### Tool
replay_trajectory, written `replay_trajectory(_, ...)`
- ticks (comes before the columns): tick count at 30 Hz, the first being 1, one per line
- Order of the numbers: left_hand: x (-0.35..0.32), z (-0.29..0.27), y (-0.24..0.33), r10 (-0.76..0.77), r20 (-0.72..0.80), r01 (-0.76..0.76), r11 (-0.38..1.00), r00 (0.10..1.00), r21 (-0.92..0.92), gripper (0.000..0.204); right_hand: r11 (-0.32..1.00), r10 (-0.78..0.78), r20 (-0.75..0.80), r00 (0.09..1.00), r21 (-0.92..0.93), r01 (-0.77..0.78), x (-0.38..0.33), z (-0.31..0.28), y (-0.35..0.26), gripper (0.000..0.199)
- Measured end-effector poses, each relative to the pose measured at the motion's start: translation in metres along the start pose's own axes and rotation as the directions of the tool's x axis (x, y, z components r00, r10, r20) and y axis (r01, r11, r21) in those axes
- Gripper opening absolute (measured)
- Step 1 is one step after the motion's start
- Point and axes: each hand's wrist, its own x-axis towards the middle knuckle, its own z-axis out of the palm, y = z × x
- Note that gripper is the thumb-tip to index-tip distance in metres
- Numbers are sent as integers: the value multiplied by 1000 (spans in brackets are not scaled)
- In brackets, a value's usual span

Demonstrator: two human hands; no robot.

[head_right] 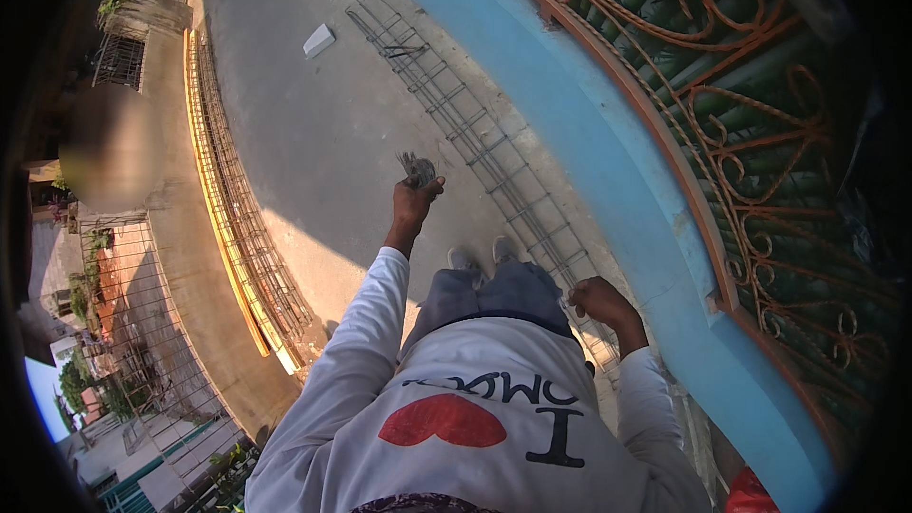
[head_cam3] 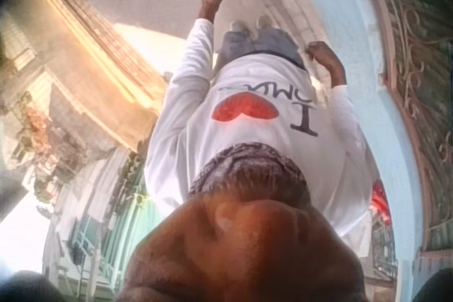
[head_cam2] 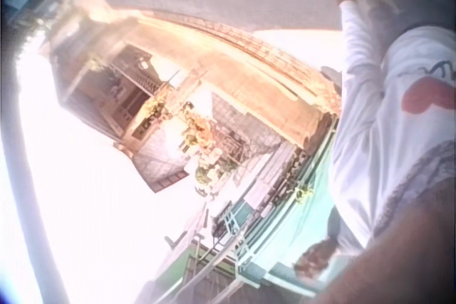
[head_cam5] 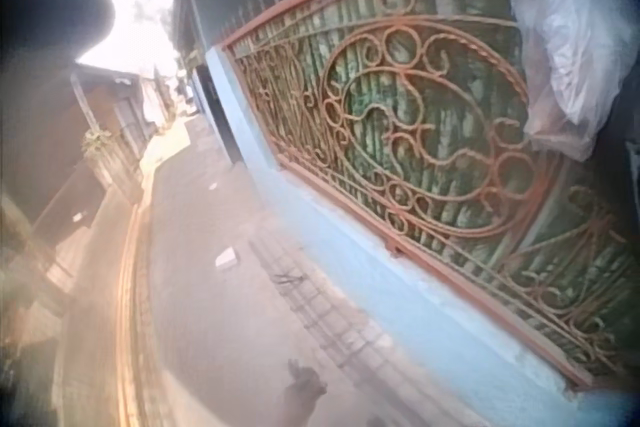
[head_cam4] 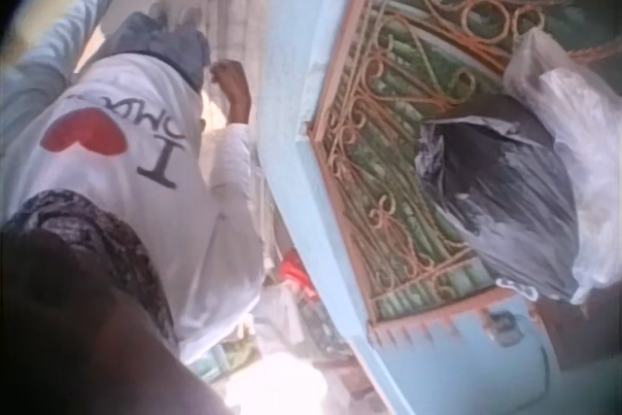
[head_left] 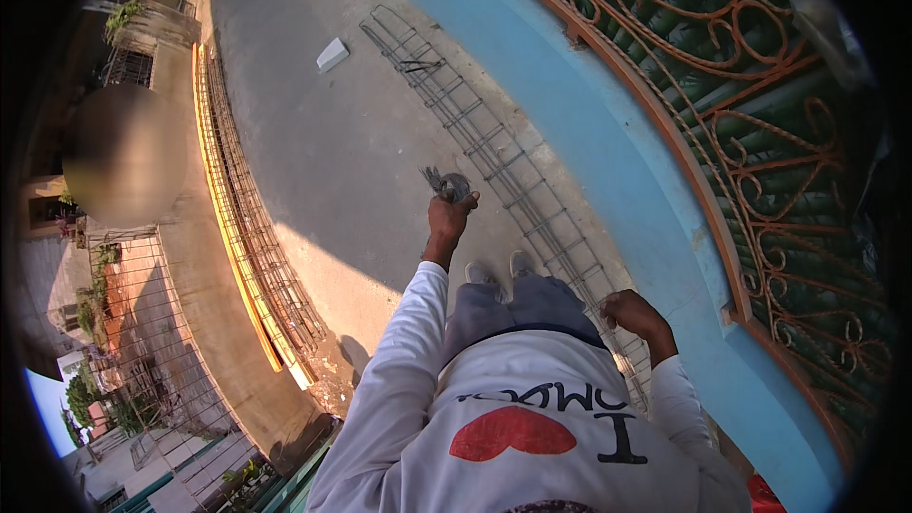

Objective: The person sits on a rooftop and uses pliers to twist wire ties around the intersections of a rebar mesh. They then stand, gather several rebar frames, walk along the rooftop, and place them on the ground before returning to the mesh to continue tying.

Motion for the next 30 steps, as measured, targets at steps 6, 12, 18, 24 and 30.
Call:
replay_trajectory(6, 6, 45, 50, 99, 221, -118, 990, 970, 74, 35, 982, 147, -30, 989, 122, -142, 19, 26, 99, 29)
replay_trajectory(12, -35, 106, 110, 360, 271, -448, 771, 893, 452, 66, 976, 171, -5, 985, 137, -168, 37, 29, 143, 29)
replay_trajectory(18, -52, 111, 60, 168, 408, -409, 665, 897, 625, 40, 982, -174, 23, 984, -74, 176, 62, 31, 159, 26)
replay_trajectory(24, -82, 50, 27, 86, 319, -250, 818, 944, 519, 40, 980, 131, -109, 985, 165, -112, 62, 39, 59, 21)
replay_trajectory(30, -118, -18, 46, 97, 182, -130, 975, 979, 178, 45, 882, -428, -192, 883, 124, 454, 71, 43, -89, 29)
